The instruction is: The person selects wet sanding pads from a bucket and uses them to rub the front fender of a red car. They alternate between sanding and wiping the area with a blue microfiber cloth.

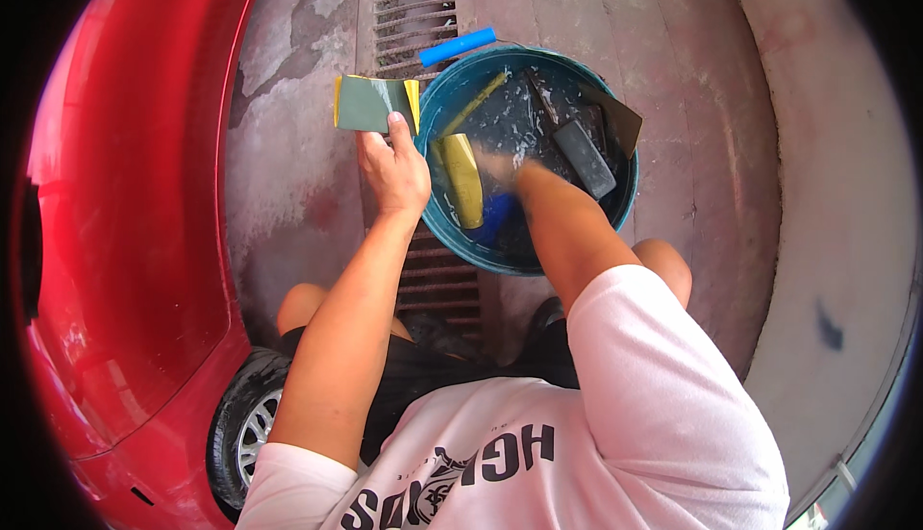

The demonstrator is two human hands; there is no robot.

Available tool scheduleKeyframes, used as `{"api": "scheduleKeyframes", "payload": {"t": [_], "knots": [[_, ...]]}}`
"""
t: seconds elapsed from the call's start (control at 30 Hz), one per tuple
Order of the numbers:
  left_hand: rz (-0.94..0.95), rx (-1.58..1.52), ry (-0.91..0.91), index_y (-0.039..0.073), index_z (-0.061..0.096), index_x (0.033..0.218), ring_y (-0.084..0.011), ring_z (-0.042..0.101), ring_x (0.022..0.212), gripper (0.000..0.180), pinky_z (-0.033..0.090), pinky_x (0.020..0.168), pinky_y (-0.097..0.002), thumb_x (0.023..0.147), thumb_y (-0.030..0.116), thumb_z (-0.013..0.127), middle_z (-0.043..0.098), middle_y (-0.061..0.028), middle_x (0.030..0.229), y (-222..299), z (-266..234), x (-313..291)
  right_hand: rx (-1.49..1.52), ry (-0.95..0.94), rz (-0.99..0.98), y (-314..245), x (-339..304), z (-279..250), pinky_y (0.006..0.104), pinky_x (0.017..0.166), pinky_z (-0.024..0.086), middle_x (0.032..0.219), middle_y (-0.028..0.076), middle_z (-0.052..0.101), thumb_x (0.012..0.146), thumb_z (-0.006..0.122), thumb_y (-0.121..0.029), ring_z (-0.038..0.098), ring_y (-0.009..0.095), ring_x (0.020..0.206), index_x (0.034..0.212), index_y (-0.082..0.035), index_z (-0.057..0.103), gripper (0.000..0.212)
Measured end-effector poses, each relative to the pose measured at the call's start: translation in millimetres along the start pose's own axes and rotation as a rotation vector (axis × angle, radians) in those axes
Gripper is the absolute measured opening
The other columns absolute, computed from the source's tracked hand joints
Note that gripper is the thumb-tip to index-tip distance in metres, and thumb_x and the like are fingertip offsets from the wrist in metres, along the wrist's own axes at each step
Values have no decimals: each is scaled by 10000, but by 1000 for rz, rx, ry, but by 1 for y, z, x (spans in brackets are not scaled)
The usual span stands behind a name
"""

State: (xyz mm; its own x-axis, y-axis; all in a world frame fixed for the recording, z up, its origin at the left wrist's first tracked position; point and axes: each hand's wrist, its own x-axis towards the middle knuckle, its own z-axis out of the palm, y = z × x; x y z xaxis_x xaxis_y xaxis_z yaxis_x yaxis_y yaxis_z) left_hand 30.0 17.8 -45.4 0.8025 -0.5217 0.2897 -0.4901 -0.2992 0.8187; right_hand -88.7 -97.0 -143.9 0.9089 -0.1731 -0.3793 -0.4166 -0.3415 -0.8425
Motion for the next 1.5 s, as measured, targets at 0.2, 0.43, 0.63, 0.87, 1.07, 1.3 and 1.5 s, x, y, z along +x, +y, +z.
{"api": "scheduleKeyframes", "payload": {"t": [0.2, 0.43, 0.63, 0.87, 1.07, 1.3, 1.5], "knots": [[-36, 43, -32, -63, 607, 1352, -473, 636, 1226, 375, 482, 1051, -527, 1121, 230, 575, 669, -283, 1336, 0, 0, -2, 1316, -177, 420, -18, -30, -17, 482, 1037, 587, 1334, 112, 758, 1101, 574, -504, 747, 272, 1164, 1350, -89, 708, 502], [-57, 12, -51, -53, 575, 1425, -483, 610, 1296, 418, 460, 1111, -537, 1128, 240, 554, 632, -292, 1404, 4, -5, -1, 1533, -389, -167, -20, -62, -34, 546, 1100, 576, 1530, 178, 642, 1115, 578, -420, 680, 395, 1329, 1468, -74, 650, 500], [-52, 31, -51, -45, 562, 1435, -488, 605, 1295, 422, 458, 1106, -542, 1131, 247, 549, 630, -291, 1392, 5, -4, 0, 1521, -305, -167, -16, -79, -44, 523, 1068, 603, 1575, 192, 589, 1121, 546, -471, 696, 309, 1290, 1587, -129, 553, 578], [23, 43, 40, -14, 620, 1254, -488, 641, 1135, 276, 483, 979, -587, 1089, 207, 602, 669, -250, 1217, -1, 1, -1, 1260, -142, -166, -29, -85, -53, 467, 1056, 601, 1497, 177, 658, 1065, 698, -274, 703, 297, 1281, 1419, -123, 658, 386], [39, 63, 58, -2, 632, 1206, -480, 645, 1119, 244, 485, 959, -589, 1087, 211, 612, 675, -229, 1179, 1, -2, -2, 167, 411, -215, -62, -95, -48, 417, 1128, 519, 1428, 181, 716, 918, 853, -144, 671, 344, 1343, 1086, -80, 809, 185], [100, 91, 79, 26, 628, 1125, -457, 634, 1043, 230, 477, 902, -587, 1112, 253, 591, 652, -194, 1084, -1, 2, -4, 612, 614, 63, -65, -95, -41, 439, 1048, 552, 1310, 161, 745, 1014, 781, -320, 709, 290, 1185, 1115, -84, 823, 260], [104, -15, 123, 3, 618, 1078, -466, 617, 1002, 289, 470, 876, -580, 1139, 276, 548, 630, -195, 1037, -9, 1, -6, 1371, 562, 110, -87, -108, -36, 400, 839, 621, 1051, 53, 777, 1063, 735, -166, 739, 177, 935, 1103, -99, 729, 79]]}}
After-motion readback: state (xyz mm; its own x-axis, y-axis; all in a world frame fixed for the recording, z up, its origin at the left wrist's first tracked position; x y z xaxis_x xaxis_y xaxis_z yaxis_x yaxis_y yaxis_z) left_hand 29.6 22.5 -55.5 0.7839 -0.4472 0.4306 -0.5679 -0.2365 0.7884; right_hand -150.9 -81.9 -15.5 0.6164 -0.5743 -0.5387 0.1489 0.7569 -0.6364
